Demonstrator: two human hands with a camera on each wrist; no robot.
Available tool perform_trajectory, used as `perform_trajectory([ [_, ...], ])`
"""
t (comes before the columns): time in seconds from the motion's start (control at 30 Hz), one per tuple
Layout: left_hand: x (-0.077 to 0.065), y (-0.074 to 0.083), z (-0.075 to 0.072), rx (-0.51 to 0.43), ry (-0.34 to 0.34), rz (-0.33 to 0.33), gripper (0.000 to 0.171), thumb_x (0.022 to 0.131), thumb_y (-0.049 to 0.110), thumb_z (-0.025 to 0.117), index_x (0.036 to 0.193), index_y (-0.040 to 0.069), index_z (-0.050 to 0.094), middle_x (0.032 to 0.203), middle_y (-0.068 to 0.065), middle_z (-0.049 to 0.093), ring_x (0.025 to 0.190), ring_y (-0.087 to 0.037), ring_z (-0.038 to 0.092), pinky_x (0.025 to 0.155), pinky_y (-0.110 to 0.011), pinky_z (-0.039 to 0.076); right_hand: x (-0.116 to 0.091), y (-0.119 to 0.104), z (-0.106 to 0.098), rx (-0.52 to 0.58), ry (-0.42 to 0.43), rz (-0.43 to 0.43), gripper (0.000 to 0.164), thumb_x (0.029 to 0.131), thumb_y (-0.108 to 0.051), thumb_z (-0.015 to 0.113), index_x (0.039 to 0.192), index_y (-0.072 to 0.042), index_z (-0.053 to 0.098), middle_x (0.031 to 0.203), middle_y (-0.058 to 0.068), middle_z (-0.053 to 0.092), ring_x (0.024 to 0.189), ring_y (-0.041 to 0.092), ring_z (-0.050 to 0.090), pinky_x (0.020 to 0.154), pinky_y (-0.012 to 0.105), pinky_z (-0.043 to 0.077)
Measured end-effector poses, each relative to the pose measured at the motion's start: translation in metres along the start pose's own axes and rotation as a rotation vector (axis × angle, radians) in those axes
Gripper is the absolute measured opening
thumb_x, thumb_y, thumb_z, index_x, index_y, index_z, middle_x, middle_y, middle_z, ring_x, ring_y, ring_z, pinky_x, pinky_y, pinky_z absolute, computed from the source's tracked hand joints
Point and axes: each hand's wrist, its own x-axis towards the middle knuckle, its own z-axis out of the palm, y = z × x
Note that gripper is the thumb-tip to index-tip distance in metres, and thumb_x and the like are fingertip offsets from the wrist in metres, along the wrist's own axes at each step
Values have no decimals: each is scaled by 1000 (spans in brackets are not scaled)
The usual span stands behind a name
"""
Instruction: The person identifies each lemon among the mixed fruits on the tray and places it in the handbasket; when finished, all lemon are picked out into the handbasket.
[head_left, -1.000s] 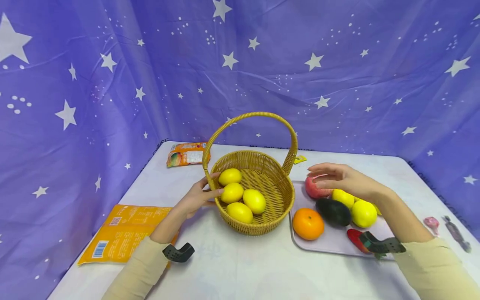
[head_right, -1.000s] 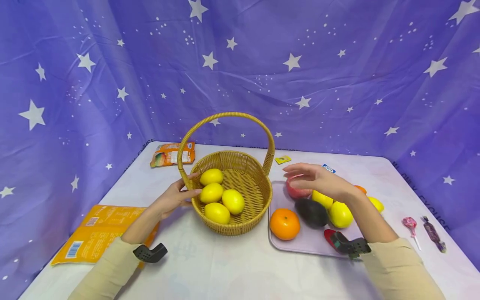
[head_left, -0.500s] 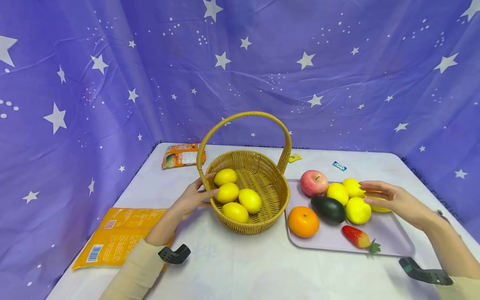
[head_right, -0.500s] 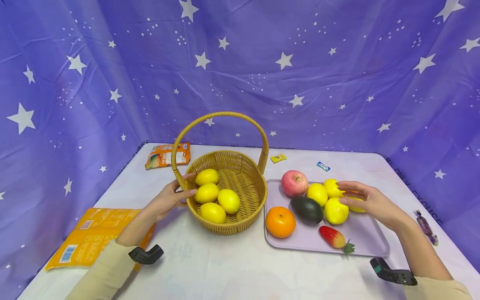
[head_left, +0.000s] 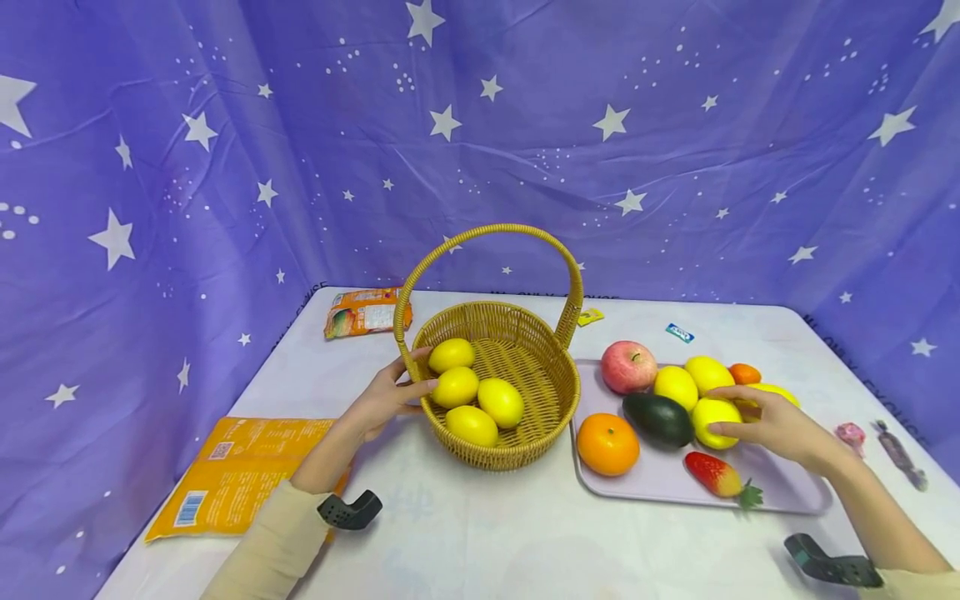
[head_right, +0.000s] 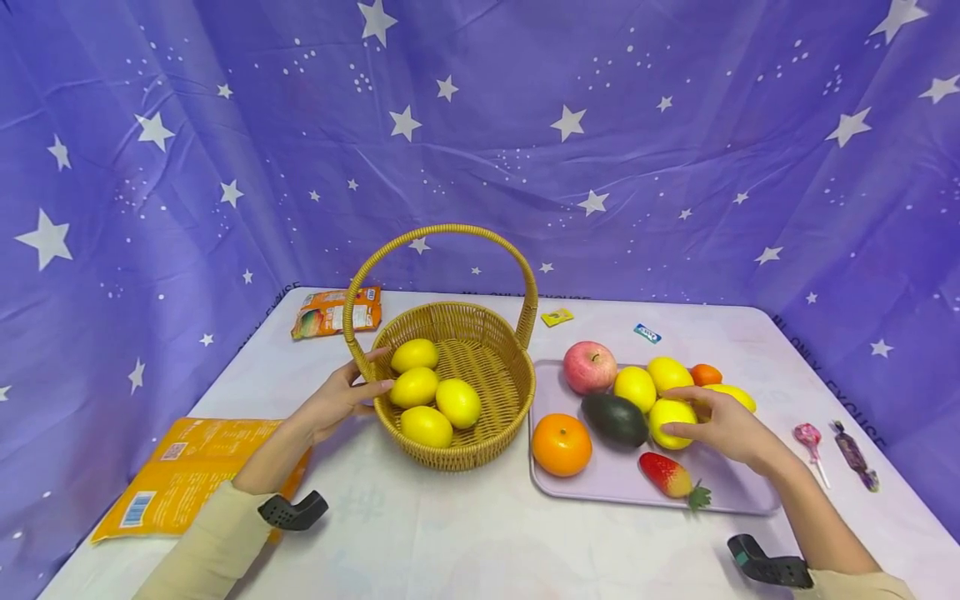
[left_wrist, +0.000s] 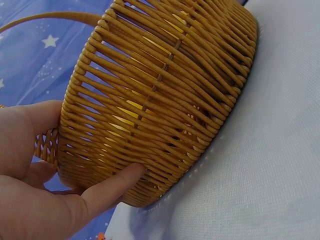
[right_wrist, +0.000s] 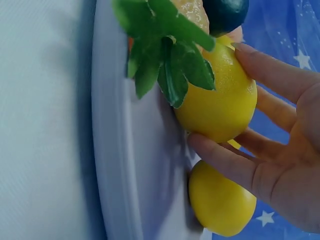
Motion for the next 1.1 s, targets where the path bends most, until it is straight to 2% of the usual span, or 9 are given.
perform_trajectory([
  [0.23,2,-1,2,-13,7,-4,66,96,12,61,153,10,28,151,-23,27,131,-40,40,89,-45,53,-4,7,-3,-7,29,0,54,87,-25,75,130,2,56,131,34,49,108,45,56,74,23,53],
  [0.3,1,-1,2,-15,9,-7,66,96,11,61,153,11,28,151,-22,27,131,-40,40,89,-44,53,-5,8,-8,34,23,1,54,88,-22,74,131,3,55,134,34,45,106,36,59,72,21,54],
  [0.43,1,-1,2,-18,8,-9,66,96,10,61,153,10,28,151,-22,26,131,-40,40,88,-44,53,-6,1,-18,101,23,-1,52,90,-21,71,134,-1,53,142,30,39,102,-1,56,74,19,54],
  [0.53,1,-1,1,-19,7,-12,66,96,11,61,153,11,28,152,-22,26,131,-40,39,89,-45,53,-2,-13,-23,136,38,-40,50,91,-21,70,136,-6,53,140,6,48,102,-15,45,77,13,50],
  [0.67,1,0,-1,-11,8,-10,66,96,12,62,153,12,28,152,-22,26,131,-40,39,89,-46,53,11,-44,-22,208,24,-109,46,93,-16,67,136,-9,53,125,-19,52,113,6,51,74,14,51],
  [0.77,0,0,-1,-5,5,-6,66,96,12,62,153,10,27,152,-23,25,132,-41,39,89,-45,53,23,-73,-14,295,-43,-143,43,94,-14,65,135,-9,53,127,-9,53,112,18,56,74,22,55],
  [0.8,0,0,-2,-5,3,-5,66,96,12,61,153,10,27,152,-24,25,132,-41,39,89,-45,53,27,-83,-9,314,-65,-159,43,94,-14,65,135,-9,53,129,-4,52,110,14,56,75,25,56],
  [0.9,-1,0,-1,-6,-2,-3,65,97,11,60,153,8,26,152,-25,23,132,-42,38,89,-45,53,40,-110,7,388,-136,-193,44,92,-14,67,134,-7,54,133,8,52,118,25,54,86,30,54],
  [1.1,0,0,0,-10,0,-1,64,97,10,59,152,8,28,152,-25,25,131,-41,40,89,-45,53,63,-147,47,396,-237,-238,48,86,-22,75,130,-12,59,134,7,55,128,38,45,102,47,43],
])
